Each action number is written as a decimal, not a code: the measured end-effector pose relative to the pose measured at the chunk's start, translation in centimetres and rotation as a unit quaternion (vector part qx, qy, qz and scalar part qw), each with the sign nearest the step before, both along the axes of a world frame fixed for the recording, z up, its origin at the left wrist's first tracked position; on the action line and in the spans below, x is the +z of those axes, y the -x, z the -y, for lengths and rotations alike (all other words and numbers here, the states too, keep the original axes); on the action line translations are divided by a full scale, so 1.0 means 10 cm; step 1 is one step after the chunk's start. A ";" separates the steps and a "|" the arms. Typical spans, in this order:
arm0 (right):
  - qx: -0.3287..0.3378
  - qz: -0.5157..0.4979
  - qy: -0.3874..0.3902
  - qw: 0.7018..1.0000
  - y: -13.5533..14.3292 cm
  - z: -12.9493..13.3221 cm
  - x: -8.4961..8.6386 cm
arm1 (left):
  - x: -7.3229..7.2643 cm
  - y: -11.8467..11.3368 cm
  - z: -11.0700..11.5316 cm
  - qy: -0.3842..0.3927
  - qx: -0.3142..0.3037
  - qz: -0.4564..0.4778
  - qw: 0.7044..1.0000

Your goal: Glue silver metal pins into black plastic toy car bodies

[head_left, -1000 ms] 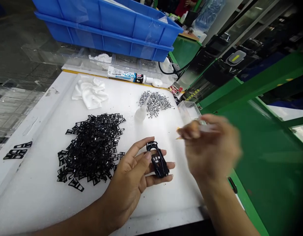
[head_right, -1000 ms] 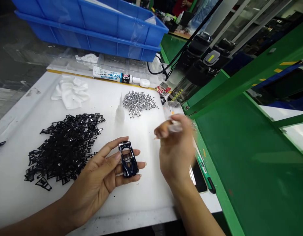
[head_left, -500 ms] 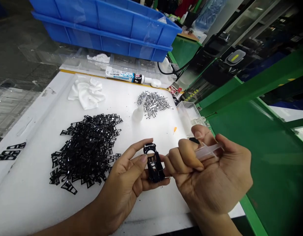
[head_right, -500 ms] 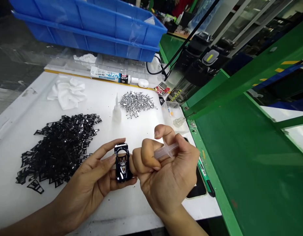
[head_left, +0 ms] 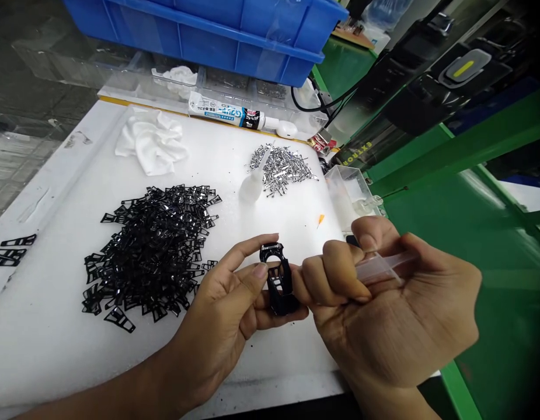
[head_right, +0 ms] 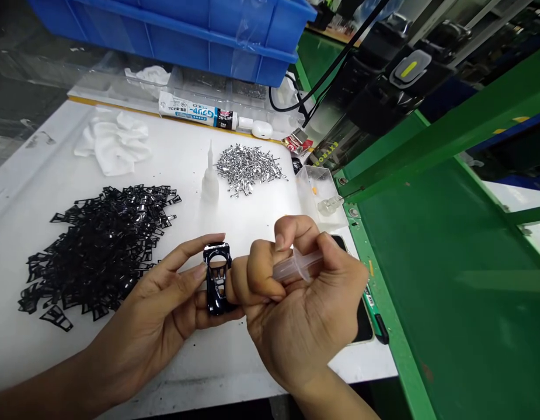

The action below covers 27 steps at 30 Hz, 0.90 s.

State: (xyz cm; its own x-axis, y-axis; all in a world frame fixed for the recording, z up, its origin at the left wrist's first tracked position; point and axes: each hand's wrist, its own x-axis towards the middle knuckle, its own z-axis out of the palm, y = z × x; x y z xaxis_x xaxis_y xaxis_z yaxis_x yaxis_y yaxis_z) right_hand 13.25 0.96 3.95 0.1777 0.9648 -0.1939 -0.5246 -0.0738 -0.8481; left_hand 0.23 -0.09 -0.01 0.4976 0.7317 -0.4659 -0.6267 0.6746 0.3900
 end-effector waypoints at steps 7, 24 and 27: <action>0.007 0.003 0.005 1.000 -0.02 0.02 -0.01 | 0.01 0.01 -0.01 0.000 0.009 0.005 1.000; -0.016 0.010 0.007 1.000 -0.05 0.03 -0.02 | 0.02 0.02 0.00 0.011 0.020 0.010 1.000; 0.007 0.015 -0.002 1.000 -0.01 0.03 0.00 | 0.02 0.02 -0.01 0.011 0.017 0.000 1.000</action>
